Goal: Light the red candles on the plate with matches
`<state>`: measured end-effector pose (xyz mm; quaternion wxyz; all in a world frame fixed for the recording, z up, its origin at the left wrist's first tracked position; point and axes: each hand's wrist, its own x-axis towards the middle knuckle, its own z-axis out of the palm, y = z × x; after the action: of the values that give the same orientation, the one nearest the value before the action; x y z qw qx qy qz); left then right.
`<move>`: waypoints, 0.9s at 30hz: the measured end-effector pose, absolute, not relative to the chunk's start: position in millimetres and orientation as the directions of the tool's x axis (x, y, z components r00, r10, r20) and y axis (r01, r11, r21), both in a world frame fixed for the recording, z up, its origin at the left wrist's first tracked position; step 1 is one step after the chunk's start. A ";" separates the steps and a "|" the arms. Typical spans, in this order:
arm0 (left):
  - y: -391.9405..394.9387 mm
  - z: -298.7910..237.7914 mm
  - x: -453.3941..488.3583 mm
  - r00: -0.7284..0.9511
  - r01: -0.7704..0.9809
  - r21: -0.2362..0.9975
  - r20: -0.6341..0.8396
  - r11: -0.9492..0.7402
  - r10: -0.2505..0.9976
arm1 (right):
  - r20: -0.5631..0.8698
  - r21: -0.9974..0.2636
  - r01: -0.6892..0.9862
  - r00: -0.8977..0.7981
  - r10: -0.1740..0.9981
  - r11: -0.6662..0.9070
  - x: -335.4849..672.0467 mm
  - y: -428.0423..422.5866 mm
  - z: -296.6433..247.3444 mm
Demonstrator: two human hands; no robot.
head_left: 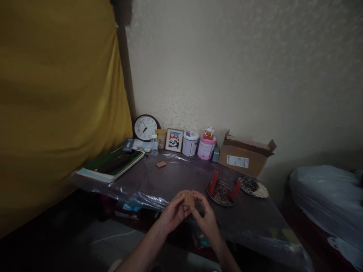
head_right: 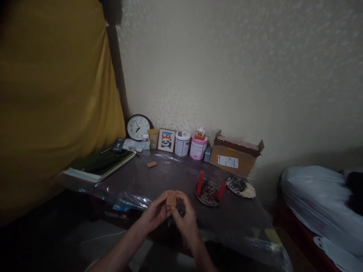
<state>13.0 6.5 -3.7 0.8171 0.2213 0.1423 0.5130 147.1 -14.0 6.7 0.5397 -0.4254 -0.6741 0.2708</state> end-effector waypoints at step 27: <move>2.3 -2.1 22.2 0.438 -0.799 0.463 0.010 0.384 0.899 | 0.415 -0.883 0.213 -0.063 0.908 0.419 149.4 -13.3 8.2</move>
<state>22.2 2.3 -2.1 0.8228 0.2050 0.1223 0.5157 149.4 -13.3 8.2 0.5330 -0.4296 -0.6520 0.3258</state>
